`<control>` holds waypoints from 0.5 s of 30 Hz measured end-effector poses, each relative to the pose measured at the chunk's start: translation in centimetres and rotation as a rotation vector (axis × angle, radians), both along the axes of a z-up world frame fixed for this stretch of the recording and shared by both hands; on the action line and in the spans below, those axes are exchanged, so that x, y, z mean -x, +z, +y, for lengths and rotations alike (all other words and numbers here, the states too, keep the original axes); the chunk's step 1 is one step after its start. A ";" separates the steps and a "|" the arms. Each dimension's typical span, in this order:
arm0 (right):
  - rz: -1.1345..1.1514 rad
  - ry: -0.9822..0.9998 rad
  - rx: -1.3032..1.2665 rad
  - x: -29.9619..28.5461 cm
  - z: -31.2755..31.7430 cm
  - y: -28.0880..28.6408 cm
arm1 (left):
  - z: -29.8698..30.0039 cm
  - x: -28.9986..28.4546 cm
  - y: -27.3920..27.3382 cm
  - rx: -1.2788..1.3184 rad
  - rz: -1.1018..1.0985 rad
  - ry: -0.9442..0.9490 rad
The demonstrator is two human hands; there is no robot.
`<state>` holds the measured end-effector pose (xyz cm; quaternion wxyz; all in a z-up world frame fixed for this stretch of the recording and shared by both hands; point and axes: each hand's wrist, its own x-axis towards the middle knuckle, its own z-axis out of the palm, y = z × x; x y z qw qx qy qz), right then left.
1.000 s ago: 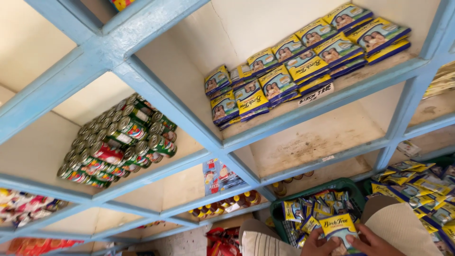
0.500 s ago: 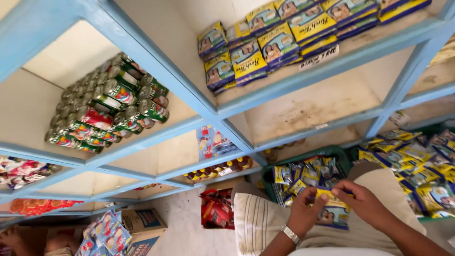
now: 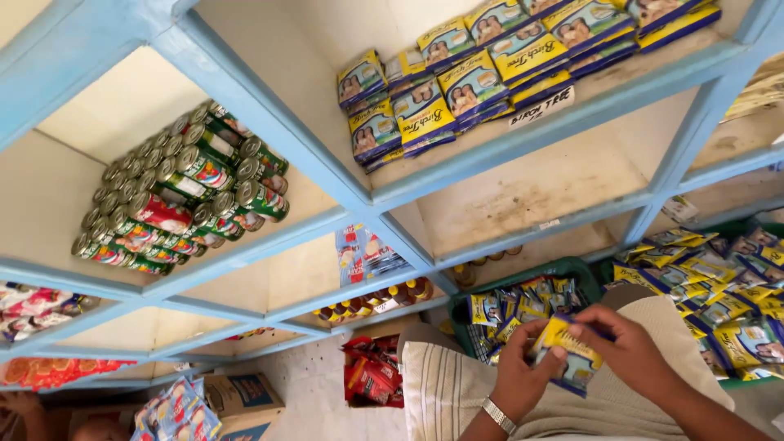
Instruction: Organizing and stocking sachets of milk powder on a grocery store shelf from a crate on the floor.
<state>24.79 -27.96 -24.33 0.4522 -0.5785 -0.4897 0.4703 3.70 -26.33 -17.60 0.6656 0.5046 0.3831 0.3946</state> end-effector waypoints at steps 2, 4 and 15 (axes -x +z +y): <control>0.234 -0.082 0.067 -1.0 0.4 -0.8 | -0.1 0.2 0.3 0.050 -0.087 -0.049; 0.227 -0.057 0.074 -1.3 0.6 -0.6 | 0.1 0.4 -0.7 0.087 -0.090 -0.062; 0.205 0.003 0.242 -1.3 0.9 0.5 | 0.5 1.2 0.1 0.002 0.124 -0.114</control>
